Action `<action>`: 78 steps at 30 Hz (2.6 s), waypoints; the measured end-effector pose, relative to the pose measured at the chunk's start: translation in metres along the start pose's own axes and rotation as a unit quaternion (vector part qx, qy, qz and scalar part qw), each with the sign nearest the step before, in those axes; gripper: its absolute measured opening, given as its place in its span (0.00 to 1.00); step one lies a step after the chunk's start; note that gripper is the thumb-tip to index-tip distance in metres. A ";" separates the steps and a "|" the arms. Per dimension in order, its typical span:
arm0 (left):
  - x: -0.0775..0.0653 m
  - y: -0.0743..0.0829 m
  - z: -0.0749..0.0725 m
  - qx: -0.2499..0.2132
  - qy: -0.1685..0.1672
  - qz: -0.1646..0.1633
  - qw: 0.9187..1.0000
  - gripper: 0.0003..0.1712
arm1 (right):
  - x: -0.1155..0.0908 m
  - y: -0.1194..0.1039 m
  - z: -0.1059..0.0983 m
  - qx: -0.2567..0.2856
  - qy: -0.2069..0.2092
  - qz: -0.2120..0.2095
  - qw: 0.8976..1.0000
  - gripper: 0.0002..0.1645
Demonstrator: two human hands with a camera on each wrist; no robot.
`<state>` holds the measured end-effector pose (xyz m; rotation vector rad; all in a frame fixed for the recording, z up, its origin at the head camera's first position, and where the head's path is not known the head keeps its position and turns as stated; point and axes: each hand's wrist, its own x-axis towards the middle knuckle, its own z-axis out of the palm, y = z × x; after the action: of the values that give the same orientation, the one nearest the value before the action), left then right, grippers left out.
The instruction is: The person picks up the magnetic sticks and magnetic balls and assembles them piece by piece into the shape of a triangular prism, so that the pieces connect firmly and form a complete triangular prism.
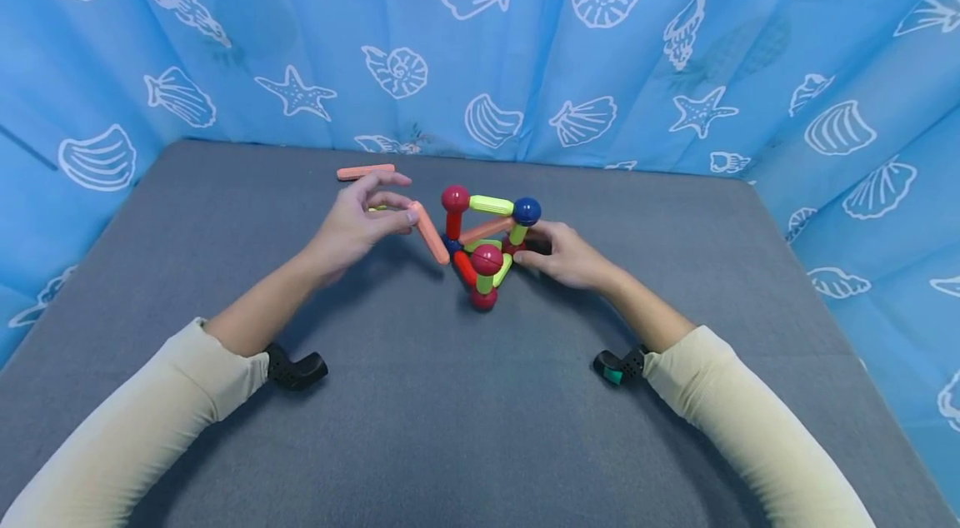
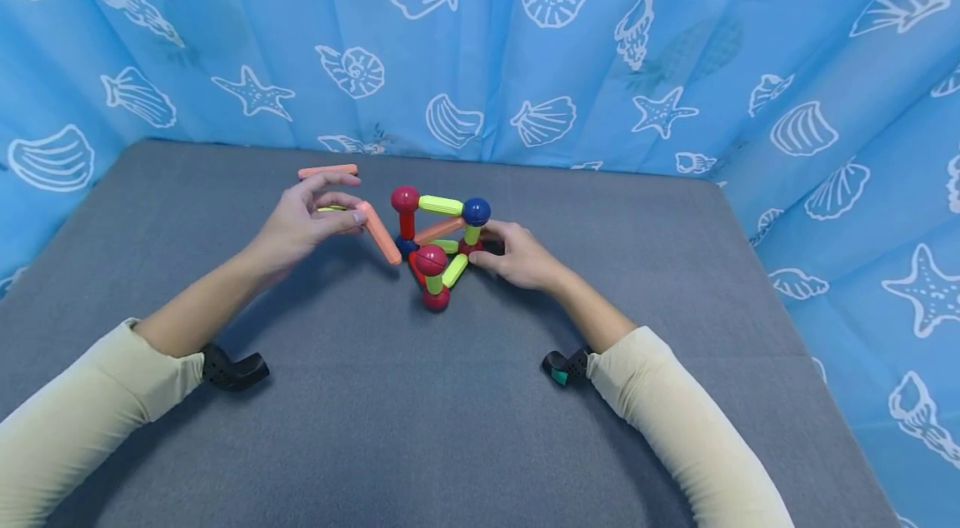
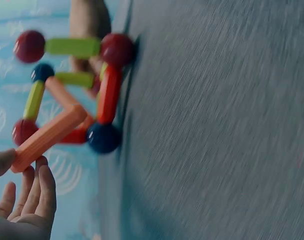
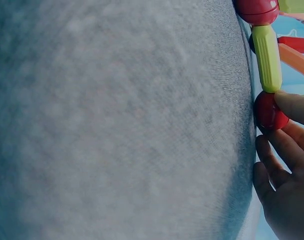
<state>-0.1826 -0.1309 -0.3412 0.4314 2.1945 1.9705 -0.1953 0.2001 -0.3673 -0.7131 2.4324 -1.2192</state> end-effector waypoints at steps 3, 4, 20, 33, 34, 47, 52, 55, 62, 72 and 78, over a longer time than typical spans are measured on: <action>-0.001 -0.002 0.012 0.001 -0.014 -0.007 1.000 0.29 | 0.000 0.000 0.000 0.002 0.000 0.000 1.000 0.27; -0.002 -0.002 0.016 0.000 -0.015 -0.008 1.000 0.29 | 0.000 0.000 0.000 0.002 0.000 0.000 1.000 0.27; 0.003 -0.009 0.056 -0.024 0.044 0.010 0.999 0.34 | -0.001 0.001 0.002 0.004 0.007 -0.021 1.000 0.26; 0.007 -0.005 0.058 0.025 0.052 0.002 0.998 0.34 | -0.002 -0.001 0.001 0.004 0.010 -0.018 1.000 0.26; 0.008 -0.005 0.058 0.030 0.046 0.010 0.998 0.35 | -0.002 -0.001 0.001 0.004 0.011 -0.018 1.000 0.26; 0.011 -0.008 0.056 0.065 0.028 0.051 0.996 0.30 | -0.001 0.005 0.003 -0.001 0.023 -0.016 1.000 0.25; 0.009 -0.006 0.056 0.082 0.023 0.065 0.994 0.29 | -0.001 0.005 0.003 -0.001 0.025 -0.012 1.000 0.25; 0.009 -0.005 0.049 0.100 0.007 0.071 0.992 0.30 | -0.001 0.005 0.003 0.001 0.024 -0.011 1.000 0.25; 0.016 -0.009 -0.004 0.194 0.007 0.093 0.977 0.26 | -0.001 0.003 0.003 0.004 0.022 -0.013 1.000 0.24; 0.018 -0.038 -0.080 0.337 0.014 0.013 0.941 0.26 | -0.001 0.002 0.003 -0.008 0.018 -0.016 1.000 0.25; 0.015 -0.041 -0.083 0.348 -0.006 -0.003 0.937 0.25 | 0.000 0.001 0.002 -0.011 0.015 -0.019 1.000 0.25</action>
<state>-0.2269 -0.2078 -0.3712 0.5075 2.8262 1.1124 -0.1943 0.1993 -0.3695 -0.7559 2.4717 -1.2282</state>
